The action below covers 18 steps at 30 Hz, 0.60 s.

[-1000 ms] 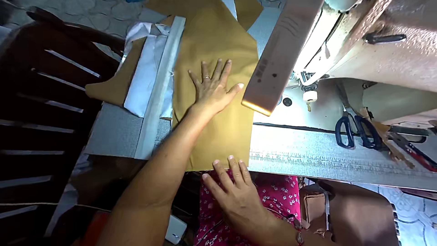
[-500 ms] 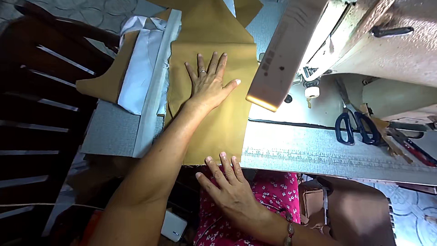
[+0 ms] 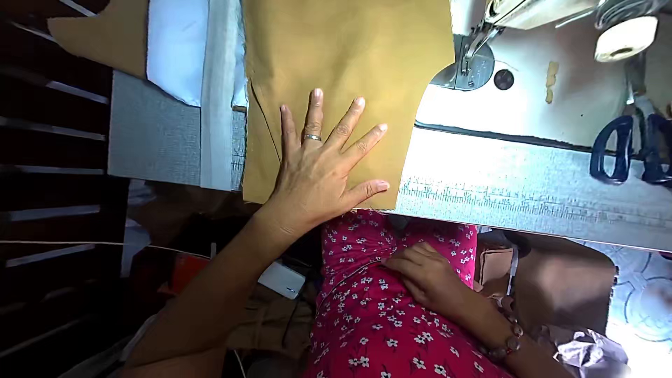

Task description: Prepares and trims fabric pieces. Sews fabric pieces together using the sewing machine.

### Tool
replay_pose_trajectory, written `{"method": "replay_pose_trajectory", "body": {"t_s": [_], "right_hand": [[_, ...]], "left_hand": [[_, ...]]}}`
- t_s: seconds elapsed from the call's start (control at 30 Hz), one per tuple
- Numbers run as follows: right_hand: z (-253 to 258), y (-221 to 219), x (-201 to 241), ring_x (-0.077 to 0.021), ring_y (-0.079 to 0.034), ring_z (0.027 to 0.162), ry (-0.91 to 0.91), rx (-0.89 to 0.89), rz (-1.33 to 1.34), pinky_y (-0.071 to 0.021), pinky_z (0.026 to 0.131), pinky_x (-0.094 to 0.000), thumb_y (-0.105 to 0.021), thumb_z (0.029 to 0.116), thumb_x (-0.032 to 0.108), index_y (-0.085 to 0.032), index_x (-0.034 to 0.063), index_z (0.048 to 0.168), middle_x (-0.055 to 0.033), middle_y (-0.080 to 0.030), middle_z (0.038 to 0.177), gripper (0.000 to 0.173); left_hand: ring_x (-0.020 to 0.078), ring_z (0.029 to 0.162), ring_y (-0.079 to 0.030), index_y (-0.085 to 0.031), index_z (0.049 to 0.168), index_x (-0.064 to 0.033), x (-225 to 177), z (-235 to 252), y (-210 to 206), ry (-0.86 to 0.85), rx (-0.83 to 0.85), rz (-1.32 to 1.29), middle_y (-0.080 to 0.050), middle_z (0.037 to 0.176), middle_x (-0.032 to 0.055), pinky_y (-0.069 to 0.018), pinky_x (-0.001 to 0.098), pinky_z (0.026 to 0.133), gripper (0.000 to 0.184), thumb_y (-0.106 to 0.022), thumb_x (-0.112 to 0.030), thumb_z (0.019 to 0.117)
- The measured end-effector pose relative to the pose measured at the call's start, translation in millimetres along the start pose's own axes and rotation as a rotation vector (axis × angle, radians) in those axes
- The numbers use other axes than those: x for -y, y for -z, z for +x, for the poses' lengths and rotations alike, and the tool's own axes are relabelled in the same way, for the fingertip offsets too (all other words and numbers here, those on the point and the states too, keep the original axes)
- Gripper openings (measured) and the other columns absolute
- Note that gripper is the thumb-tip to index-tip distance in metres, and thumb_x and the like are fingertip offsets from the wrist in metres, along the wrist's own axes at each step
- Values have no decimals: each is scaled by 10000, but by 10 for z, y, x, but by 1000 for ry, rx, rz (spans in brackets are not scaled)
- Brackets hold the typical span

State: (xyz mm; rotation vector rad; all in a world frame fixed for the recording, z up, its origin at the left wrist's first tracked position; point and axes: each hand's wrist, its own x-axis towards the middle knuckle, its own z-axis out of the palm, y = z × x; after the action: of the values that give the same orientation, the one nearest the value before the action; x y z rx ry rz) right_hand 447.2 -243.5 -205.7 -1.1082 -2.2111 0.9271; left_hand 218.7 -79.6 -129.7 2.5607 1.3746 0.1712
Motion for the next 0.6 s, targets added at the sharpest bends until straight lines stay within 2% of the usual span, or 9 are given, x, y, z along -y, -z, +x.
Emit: {"method": "replay_pose_trajectory", "body": {"t_s": [0.37, 0.53, 0.6], "right_hand": [[-3, -37, 1, -239, -719, 929, -25, 22, -99, -547, 877, -401, -555, 939, 75, -744, 113, 1120, -67, -754, 1002, 264], [-50, -44, 13, -256, -716, 911, -22, 40, -112, -553, 849, -420, -557, 946, 84, -745, 115, 1127, -73, -749, 994, 263], [-99, 13, 16, -250, -718, 940, -25, 40, -97, -557, 864, -425, -571, 948, 78, -741, 119, 1129, -70, -750, 1011, 251]], "left_hand": [[530, 1533, -146, -407, 1579, -350, 4, -21, -49, -12, -23, 19, -267, 1690, 103, -32, 841, 1096, 806, -267, -814, 935], [476, 1555, -134, -410, 1585, -303, -58, -50, 44, -7, -36, -8, -247, 1697, 106, -18, 803, 1140, 807, -315, -787, 946], [433, 1571, -118, -412, 1582, -326, -76, -95, 82, -19, -93, -14, -242, 1703, 68, -1, 785, 1164, 789, -301, -787, 951]]}}
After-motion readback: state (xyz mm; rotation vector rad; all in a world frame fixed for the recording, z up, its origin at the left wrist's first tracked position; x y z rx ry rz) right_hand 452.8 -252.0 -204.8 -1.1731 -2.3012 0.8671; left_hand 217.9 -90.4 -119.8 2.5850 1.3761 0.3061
